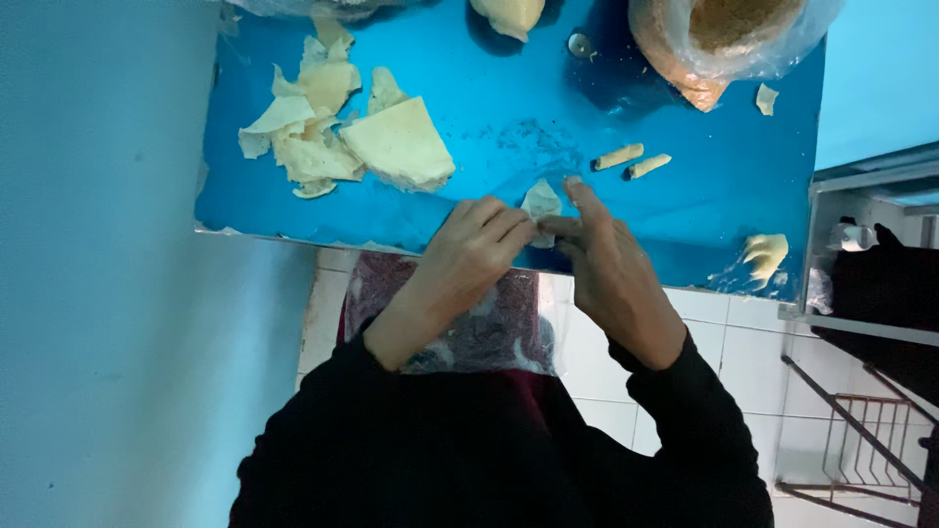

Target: The person takes pieces of dough from a blue work table and rolls and shapes each piece by hand into a short cylindrical stick, placing the finished dough sticks in a pile on the table. They repeat this shaping cycle continuously, working from a pile of flat dough pieces.

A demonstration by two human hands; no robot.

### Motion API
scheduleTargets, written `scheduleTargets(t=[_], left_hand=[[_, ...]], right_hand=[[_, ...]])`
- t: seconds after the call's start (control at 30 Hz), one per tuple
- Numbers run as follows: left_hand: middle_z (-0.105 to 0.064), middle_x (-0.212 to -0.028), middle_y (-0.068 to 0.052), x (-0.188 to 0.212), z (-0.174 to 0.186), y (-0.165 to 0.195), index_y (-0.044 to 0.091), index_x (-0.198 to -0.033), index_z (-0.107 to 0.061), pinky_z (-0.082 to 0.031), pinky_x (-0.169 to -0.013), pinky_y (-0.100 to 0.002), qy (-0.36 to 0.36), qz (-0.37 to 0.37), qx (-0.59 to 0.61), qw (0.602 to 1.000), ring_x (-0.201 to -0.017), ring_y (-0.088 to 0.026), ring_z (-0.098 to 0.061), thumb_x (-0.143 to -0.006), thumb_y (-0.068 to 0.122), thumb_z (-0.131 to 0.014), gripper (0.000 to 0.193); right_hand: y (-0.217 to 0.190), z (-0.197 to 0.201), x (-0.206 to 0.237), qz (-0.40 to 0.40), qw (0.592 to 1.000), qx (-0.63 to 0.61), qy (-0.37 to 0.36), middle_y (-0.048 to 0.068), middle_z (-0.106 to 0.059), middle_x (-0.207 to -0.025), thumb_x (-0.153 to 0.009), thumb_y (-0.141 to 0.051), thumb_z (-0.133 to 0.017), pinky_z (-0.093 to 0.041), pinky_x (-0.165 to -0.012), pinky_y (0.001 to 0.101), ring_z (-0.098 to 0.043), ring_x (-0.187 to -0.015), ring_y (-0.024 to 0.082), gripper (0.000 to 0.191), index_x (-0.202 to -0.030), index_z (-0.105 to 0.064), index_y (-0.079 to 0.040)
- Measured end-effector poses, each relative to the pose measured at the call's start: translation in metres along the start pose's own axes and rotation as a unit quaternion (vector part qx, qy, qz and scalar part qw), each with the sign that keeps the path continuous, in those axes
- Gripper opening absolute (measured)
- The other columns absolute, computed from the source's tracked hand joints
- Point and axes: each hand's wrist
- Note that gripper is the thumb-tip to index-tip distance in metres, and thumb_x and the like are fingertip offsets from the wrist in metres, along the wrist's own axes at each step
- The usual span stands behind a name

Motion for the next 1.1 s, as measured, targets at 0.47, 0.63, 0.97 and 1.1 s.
scheduleTargets(t=[0.47,0.63,0.97,1.1], left_hand=[[-0.057,-0.093,-0.01,-0.016,-0.001,0.005,0.001,-0.106,-0.065,-0.05,-0.08,-0.038,-0.037,0.021,-0.111,0.993,-0.094,-0.026,-0.056,-0.087,0.004,-0.069,0.019],[-0.058,-0.099,-0.01,-0.009,0.002,0.008,-0.001,-0.106,-0.064,-0.052,-0.086,-0.037,-0.026,-0.031,-0.14,0.989,-0.099,-0.025,-0.057,-0.081,0.006,-0.068,0.026],[-0.065,-0.083,-0.017,-0.048,0.0,-0.034,0.006,-0.088,-0.064,-0.049,-0.072,-0.055,-0.085,0.089,0.075,0.99,-0.085,-0.041,-0.063,-0.086,0.007,-0.071,0.007],[-0.064,-0.082,-0.018,-0.053,0.001,-0.027,0.003,-0.102,-0.061,-0.052,-0.069,-0.051,-0.194,0.191,0.019,0.962,-0.082,-0.038,-0.066,-0.095,0.012,-0.069,0.014]], right_hand=[[0.024,-0.006,-0.036,-0.092,0.971,-0.211,-0.058,0.014,-0.072,-0.099,-0.09,0.011,-0.06,-0.058,-0.082,0.0371,-0.075,-0.094,0.028,0.069,-0.153,-0.036,-0.004],[0.013,-0.022,-0.006,0.039,0.997,-0.004,0.061,0.019,-0.072,-0.109,-0.094,0.007,-0.067,-0.055,-0.087,0.0423,-0.069,-0.104,0.036,0.062,-0.149,-0.039,-0.001],[0.028,-0.01,-0.039,-0.085,0.967,-0.233,-0.055,0.019,-0.067,-0.102,-0.09,0.011,-0.064,-0.056,-0.084,0.0411,-0.07,-0.094,0.034,0.072,-0.153,-0.03,-0.003],[0.022,-0.015,-0.032,-0.053,0.988,-0.147,0.008,0.018,-0.069,-0.106,-0.093,0.012,-0.064,-0.058,-0.088,0.0405,-0.072,-0.101,0.033,0.068,-0.152,-0.035,-0.005]])
Point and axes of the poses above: each hand's wrist, its own x-axis away from the middle knuckle, its own z-axis out of the back of the hand, y = z × x
